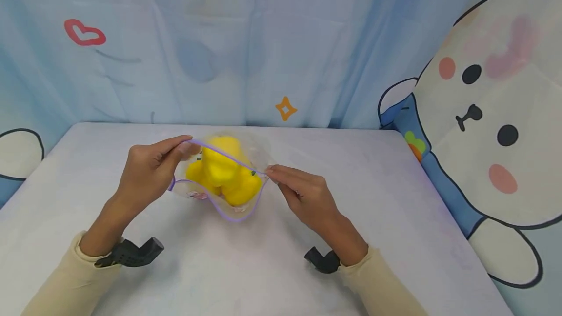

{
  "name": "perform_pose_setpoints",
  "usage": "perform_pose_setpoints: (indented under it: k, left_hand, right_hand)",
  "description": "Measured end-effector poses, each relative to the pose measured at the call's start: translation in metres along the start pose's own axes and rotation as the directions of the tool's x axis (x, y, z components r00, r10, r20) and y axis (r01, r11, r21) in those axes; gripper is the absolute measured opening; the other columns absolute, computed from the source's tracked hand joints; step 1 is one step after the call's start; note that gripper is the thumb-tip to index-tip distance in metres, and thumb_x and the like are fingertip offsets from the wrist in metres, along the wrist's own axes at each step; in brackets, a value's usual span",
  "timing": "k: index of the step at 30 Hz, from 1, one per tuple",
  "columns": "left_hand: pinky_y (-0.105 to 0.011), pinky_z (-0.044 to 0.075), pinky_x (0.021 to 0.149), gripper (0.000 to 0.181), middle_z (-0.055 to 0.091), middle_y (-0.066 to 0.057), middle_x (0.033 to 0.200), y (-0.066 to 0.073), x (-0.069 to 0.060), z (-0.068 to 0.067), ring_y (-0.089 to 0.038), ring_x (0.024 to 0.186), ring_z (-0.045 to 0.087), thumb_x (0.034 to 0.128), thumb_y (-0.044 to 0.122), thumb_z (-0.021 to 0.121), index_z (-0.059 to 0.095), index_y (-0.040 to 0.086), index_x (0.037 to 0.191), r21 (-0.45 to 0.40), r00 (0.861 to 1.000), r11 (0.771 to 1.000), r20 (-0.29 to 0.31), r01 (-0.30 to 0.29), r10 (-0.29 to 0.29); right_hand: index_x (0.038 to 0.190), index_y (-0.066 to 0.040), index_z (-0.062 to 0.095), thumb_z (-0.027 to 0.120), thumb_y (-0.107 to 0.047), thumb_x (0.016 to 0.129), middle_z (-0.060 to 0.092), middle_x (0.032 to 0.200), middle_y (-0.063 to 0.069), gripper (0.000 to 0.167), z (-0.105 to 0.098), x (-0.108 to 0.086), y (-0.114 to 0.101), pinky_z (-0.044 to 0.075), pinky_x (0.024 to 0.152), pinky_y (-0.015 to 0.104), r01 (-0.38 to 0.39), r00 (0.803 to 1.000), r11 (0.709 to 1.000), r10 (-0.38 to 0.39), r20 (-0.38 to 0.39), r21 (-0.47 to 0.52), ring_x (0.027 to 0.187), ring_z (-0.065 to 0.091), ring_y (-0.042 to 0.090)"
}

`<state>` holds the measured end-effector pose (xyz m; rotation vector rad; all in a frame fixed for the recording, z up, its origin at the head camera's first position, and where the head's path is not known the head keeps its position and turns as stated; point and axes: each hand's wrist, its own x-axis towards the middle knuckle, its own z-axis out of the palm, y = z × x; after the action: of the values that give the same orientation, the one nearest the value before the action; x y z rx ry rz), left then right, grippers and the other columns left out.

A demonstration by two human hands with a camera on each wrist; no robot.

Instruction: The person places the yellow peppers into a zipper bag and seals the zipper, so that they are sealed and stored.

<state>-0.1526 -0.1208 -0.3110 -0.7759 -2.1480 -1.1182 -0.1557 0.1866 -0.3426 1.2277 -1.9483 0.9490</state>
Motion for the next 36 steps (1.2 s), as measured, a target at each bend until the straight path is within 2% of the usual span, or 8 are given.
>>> perform_pose_setpoints:
  k: [5,11,14,20,24,28,34,36]
  left_hand:
    - [-0.018,0.032,0.045,0.024,0.073,-0.010,0.094,0.005,0.012,-0.012,-0.017,0.074,0.070,0.0921,0.002,0.066,0.069,-0.006,0.114,-0.017,0.998,0.999,0.042,0.036,-0.035]
    - [-0.025,0.055,0.066,0.023,0.073,-0.011,0.098,0.012,0.029,-0.031,-0.022,0.082,0.071,0.0944,0.005,0.063,0.069,-0.005,0.114,-0.031,0.981,0.994,0.168,0.104,-0.098]
    - [-0.031,0.056,0.071,0.025,0.072,-0.013,0.101,0.017,0.042,-0.042,-0.023,0.084,0.071,0.0963,0.006,0.061,0.067,-0.005,0.117,-0.056,0.947,0.983,0.284,0.172,-0.150]
    - [-0.033,0.056,0.076,0.026,0.073,-0.012,0.097,0.026,0.066,-0.060,-0.021,0.082,0.071,0.0982,0.013,0.060,0.069,-0.004,0.116,-0.095,0.857,0.957,0.475,0.274,-0.198]
    - [-0.033,0.056,0.077,0.027,0.073,-0.011,0.096,0.024,0.074,-0.063,-0.021,0.081,0.072,0.0979,0.013,0.061,0.068,-0.004,0.117,-0.133,0.823,0.936,0.526,0.326,-0.212]
    - [-0.034,0.055,0.081,0.030,0.073,-0.011,0.096,0.017,0.075,-0.056,-0.021,0.083,0.071,0.0986,0.017,0.060,0.067,-0.004,0.119,-0.155,0.833,0.913,0.487,0.378,-0.262]
    - [-0.034,0.051,0.088,0.038,0.072,-0.013,0.101,0.009,0.066,-0.037,-0.021,0.088,0.071,0.1009,0.023,0.056,0.059,-0.001,0.130,-0.278,0.876,0.853,0.338,0.442,-0.343]
    - [-0.032,0.051,0.089,0.043,0.072,-0.012,0.103,0.009,0.061,-0.032,-0.020,0.090,0.071,0.1020,0.030,0.053,0.057,0.001,0.132,-0.296,0.892,0.852,0.280,0.432,-0.355]
  right_hand:
    - [0.109,0.003,0.071,0.054,-0.016,0.102,0.071,0.106,0.014,0.027,-0.008,0.013,-0.009,0.052,0.082,0.025,0.018,1.000,0.998,-0.018,0.008,-0.054,0.095,0.069,0.029]
    - [0.106,0.004,0.072,0.055,-0.014,0.101,0.071,0.103,0.014,0.025,-0.017,0.029,-0.017,0.052,0.082,0.025,0.050,0.999,0.997,-0.051,-0.017,-0.055,0.093,0.069,0.028]
    - [0.102,0.004,0.073,0.055,-0.014,0.101,0.072,0.100,0.014,0.026,-0.025,0.037,-0.023,0.052,0.082,0.024,0.059,0.997,0.997,-0.062,-0.044,-0.057,0.091,0.070,0.025]
    - [0.098,0.008,0.073,0.058,-0.007,0.095,0.072,0.096,0.016,0.021,-0.041,0.050,-0.036,0.052,0.078,0.020,0.008,0.996,1.000,-0.006,-0.088,0.025,0.089,0.069,0.017]
    - [0.097,0.009,0.073,0.061,0.010,0.085,0.072,0.093,0.016,0.017,-0.045,0.056,-0.043,0.051,0.070,0.016,-0.051,0.992,0.998,0.056,-0.117,0.044,0.079,0.066,0.011]
    - [0.099,0.008,0.073,0.064,0.020,0.079,0.073,0.094,0.014,0.025,-0.043,0.063,-0.043,0.050,0.069,0.015,-0.110,0.987,0.994,0.107,-0.120,-0.017,0.073,0.063,0.012]
    - [0.101,0.006,0.073,0.068,0.020,0.079,0.073,0.096,0.012,0.027,-0.034,0.072,-0.036,0.050,0.074,0.014,-0.138,0.984,0.974,0.115,-0.134,-0.177,0.072,0.065,0.018]
    - [0.101,0.006,0.073,0.068,0.018,0.080,0.073,0.095,0.013,0.024,-0.031,0.073,-0.033,0.049,0.072,0.013,-0.146,0.984,0.968,0.121,-0.134,-0.202,0.069,0.063,0.017]
